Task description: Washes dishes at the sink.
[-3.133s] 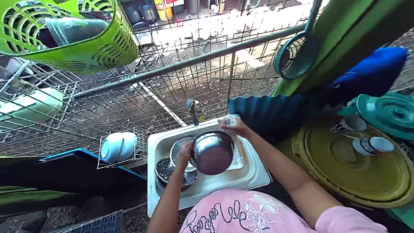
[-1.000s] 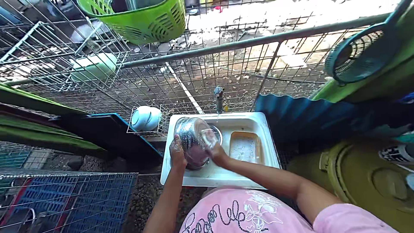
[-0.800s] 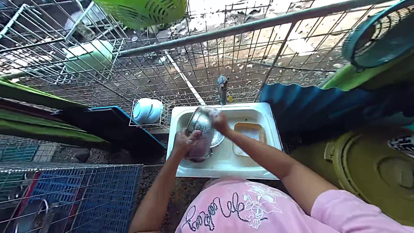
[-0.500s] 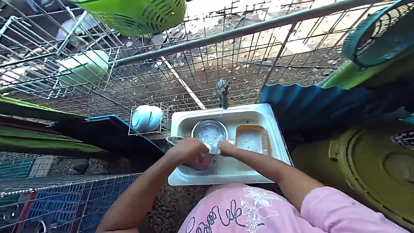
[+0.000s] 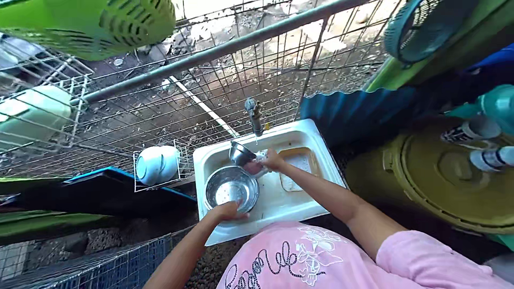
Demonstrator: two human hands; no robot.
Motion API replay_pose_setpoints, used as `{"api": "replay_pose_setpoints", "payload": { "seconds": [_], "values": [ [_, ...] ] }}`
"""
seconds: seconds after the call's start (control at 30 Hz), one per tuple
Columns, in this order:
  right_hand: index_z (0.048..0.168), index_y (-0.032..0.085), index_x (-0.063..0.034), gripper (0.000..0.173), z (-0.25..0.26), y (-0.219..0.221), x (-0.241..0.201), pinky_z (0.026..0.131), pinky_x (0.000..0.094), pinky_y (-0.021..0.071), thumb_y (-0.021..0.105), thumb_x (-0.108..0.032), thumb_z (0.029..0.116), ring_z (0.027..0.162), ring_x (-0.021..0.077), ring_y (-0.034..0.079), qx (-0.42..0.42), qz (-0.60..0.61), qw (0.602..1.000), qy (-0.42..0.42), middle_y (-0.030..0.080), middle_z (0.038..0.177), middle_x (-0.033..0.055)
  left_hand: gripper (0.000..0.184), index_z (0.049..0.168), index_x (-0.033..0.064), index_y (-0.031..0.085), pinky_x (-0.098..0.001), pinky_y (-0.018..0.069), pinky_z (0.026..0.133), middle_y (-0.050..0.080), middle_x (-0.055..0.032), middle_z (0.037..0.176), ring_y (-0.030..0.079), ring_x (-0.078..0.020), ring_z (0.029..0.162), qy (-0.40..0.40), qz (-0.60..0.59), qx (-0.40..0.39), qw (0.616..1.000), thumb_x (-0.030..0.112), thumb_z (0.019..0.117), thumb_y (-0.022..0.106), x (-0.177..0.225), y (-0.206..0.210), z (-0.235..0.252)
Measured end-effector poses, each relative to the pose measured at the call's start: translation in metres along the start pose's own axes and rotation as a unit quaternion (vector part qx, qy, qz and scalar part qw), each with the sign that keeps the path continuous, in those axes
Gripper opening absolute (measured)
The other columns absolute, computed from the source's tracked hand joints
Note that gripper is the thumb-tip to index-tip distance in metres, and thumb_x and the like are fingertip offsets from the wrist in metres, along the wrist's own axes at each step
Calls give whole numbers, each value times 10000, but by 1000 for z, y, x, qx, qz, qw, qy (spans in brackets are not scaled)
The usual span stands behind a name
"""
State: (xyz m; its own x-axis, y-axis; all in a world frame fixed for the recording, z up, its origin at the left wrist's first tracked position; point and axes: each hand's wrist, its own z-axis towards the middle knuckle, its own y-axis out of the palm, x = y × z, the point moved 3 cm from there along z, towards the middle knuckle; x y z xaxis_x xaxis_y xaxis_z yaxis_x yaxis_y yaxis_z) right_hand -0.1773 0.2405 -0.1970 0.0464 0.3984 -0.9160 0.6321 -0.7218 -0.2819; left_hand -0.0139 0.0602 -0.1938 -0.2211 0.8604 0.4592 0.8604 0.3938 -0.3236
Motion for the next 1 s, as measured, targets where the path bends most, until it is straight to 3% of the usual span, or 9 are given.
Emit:
{"api": "replay_pose_setpoints", "payload": {
  "seconds": [0.1,0.23,0.33,0.43,0.53,0.6,0.7,0.87,1.0],
  "values": [
    [1142,716,63,338,-39,31,-14,1020,606,485,647,-224,977,1141,415,664,-32,-182,979,-79,710,1138,269,803,1639,141,-88,-565,494,1020,313,-292,1589,481,-420,1366,82,-502,195,839,282,1043,431,5,-7,7],
    [1087,762,-11,308,-78,65,14,884,579,570,748,-265,913,1004,393,719,-28,-234,935,-267,754,1008,197,497,1554,96,287,-474,567,798,587,-234,1300,656,-313,1019,-13,-705,323,631,315,1114,363,34,2,42],
    [1022,764,29,331,-79,13,48,978,518,555,694,-285,944,1057,356,722,73,-181,965,-178,757,1051,207,484,1524,45,344,-485,558,866,546,-260,1368,633,-336,1105,-44,-708,344,615,328,1133,317,34,5,59],
    [1248,639,110,459,-60,-62,100,1114,533,442,561,-294,1044,1251,409,607,172,-106,971,129,649,1273,301,533,1582,46,247,-474,520,968,465,-270,1471,580,-324,1226,-16,-660,372,653,330,1135,303,34,-12,61],
    [1457,495,76,619,-47,-74,157,1199,556,335,616,-343,1017,1428,449,437,190,-133,944,234,479,1499,314,567,1621,55,144,-453,462,1070,377,-255,1560,505,-299,1341,27,-632,387,671,300,1135,304,29,-34,73],
    [1502,413,99,781,-53,-46,169,1208,659,243,671,-409,969,1480,543,288,40,-196,950,239,353,1553,383,521,1595,33,202,-406,484,1051,447,-233,1502,550,-247,1284,64,-644,389,655,253,1134,306,27,-46,86],
    [1573,410,-79,818,-66,-22,169,1179,754,175,737,-404,897,1505,521,253,-133,-311,927,161,333,1616,287,445,1536,45,297,-404,532,972,557,-184,1360,616,-215,1158,106,-712,359,595,229,1131,307,30,-58,103],
    [1480,425,123,723,-64,-35,185,1179,707,249,539,-438,1037,1488,541,277,-62,-318,908,267,361,1552,376,432,1391,66,447,-470,563,885,635,-155,1206,654,-250,1058,107,-797,295,516,353,1127,263,48,-47,122],
    [1447,544,9,560,-60,-26,187,1187,741,188,639,-294,985,1493,513,294,-130,-362,911,145,427,1557,294,449,1366,59,463,-451,564,876,644,-147,1162,659,-240,1024,111,-819,265,496,370,1129,241,64,-30,130]
  ]
}}
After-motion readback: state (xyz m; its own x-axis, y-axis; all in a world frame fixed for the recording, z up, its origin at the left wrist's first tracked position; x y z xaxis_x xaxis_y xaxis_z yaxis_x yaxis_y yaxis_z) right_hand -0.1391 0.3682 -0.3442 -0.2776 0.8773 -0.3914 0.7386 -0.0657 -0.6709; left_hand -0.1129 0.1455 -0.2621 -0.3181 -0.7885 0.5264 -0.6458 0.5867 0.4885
